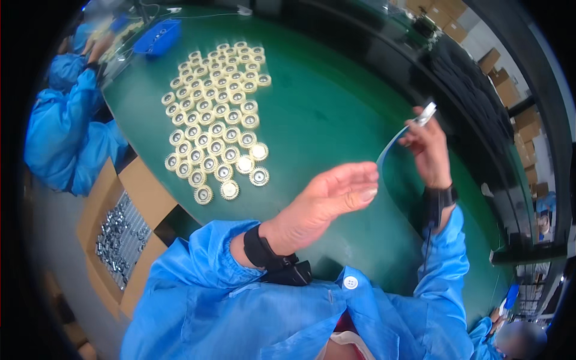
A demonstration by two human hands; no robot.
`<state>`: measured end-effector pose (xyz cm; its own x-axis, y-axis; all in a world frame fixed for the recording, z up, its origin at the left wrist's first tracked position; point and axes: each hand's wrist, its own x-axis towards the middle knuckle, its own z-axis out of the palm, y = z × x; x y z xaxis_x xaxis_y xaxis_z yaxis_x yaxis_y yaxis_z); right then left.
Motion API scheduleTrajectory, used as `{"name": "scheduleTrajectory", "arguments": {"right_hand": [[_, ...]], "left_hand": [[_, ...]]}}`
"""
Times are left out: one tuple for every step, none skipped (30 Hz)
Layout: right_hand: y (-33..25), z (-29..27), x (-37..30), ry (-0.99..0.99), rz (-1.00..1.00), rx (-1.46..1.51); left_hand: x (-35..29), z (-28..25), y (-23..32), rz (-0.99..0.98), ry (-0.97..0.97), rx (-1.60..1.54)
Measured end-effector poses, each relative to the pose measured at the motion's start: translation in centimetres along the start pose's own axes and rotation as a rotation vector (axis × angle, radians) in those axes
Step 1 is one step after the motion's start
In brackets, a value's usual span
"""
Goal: Manually assemble plastic and metal industrial components, fitting gears and small parts into a housing.
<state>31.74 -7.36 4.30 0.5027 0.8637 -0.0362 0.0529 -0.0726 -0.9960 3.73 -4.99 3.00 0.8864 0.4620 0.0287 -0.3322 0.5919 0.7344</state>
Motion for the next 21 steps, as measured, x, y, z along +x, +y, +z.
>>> {"name": "scheduleTrajectory", "arguments": {"right_hand": [[0.8,-2.8,3.2,0.047,-0.066,-0.227],[2.7,-6.2,6.8,0.092,-0.186,-0.479],[4.4,-9.2,9.6,0.146,-0.309,-0.733],[5.1,-10.1,10.9,0.181,-0.309,-0.983],[5.6,-11.0,12.1,0.225,-0.312,-1.232],[7.3,-12.8,14.1,0.19,-0.376,-1.307],[8.3,-14.6,15.8,0.162,-0.44,-1.387],[8.4,-15.2,16.5,0.136,-0.386,-1.44],[7.3,-13.5,16.5,0.12,-0.411,-1.433],[6.0,-12.1,16.3,0.106,-0.316,-1.477],[5.0,-11.1,16.1,0.105,-0.21,-1.521],[5.1,-11.2,17.0,0.135,-0.176,-1.55],[4.9,-11.5,17.4,0.135,-0.181,-1.549],[4.8,-11.6,17.2,0.096,-0.277,-1.527],[4.9,-11.8,16.8,0.06,-0.369,-1.504],[5.1,-12.0,16.3,0.065,-0.359,-1.502],[4.6,-12.8,15.0,0.061,-0.508,-1.41],[3.8,-13.1,13.1,0.057,-0.65,-1.317],[3.2,-13.2,11.0,0.085,-0.624,-1.333],[1.9,-11.6,7.9,0.038,-0.457,-1.124],[0.7,-9.8,4.9,0.004,-0.304,-0.905]], "left_hand": [[0.1,-0.1,0.1,0.012,0.011,0.004],[0.1,-0.2,0.3,-0.031,0.004,-0.002],[0.3,-0.4,0.4,-0.076,-0.008,-0.01],[0.2,-0.7,0.3,-0.075,0.024,0.001],[0.0,-1.1,0.3,-0.057,0.032,0.007],[-0.2,-1.3,0.2,-0.082,0.039,0.035],[-0.2,-1.5,0.1,-0.106,0.04,0.06],[-0.1,-1.4,-0.1,-0.098,0.057,0.059],[-0.3,-1.4,-0.1,-0.077,0.076,0.063],[-0.5,-1.5,-0.3,-0.092,0.08,0.067],[-0.6,-1.5,-0.2,-0.116,0.073,0.074],[-0.7,-1.4,0.0,-0.114,0.072,0.089],[-0.7,-1.5,0.0,-0.111,0.073,0.091],[-0.8,-1.5,0.0,-0.112,0.074,0.078],[-0.9,-1.6,0.1,-0.117,0.071,0.063],[-1.0,-1.7,0.2,-0.127,0.066,0.065],[-0.7,-1.6,0.2,-0.112,0.056,0.076],[-0.4,-1.5,0.1,-0.102,0.044,0.084],[-0.2,-1.3,0.1,-0.123,0.013,0.081],[0.0,-1.1,0.3,-0.114,0.017,0.092],[0.2,-0.9,0.6,-0.104,0.018,0.105]]}}
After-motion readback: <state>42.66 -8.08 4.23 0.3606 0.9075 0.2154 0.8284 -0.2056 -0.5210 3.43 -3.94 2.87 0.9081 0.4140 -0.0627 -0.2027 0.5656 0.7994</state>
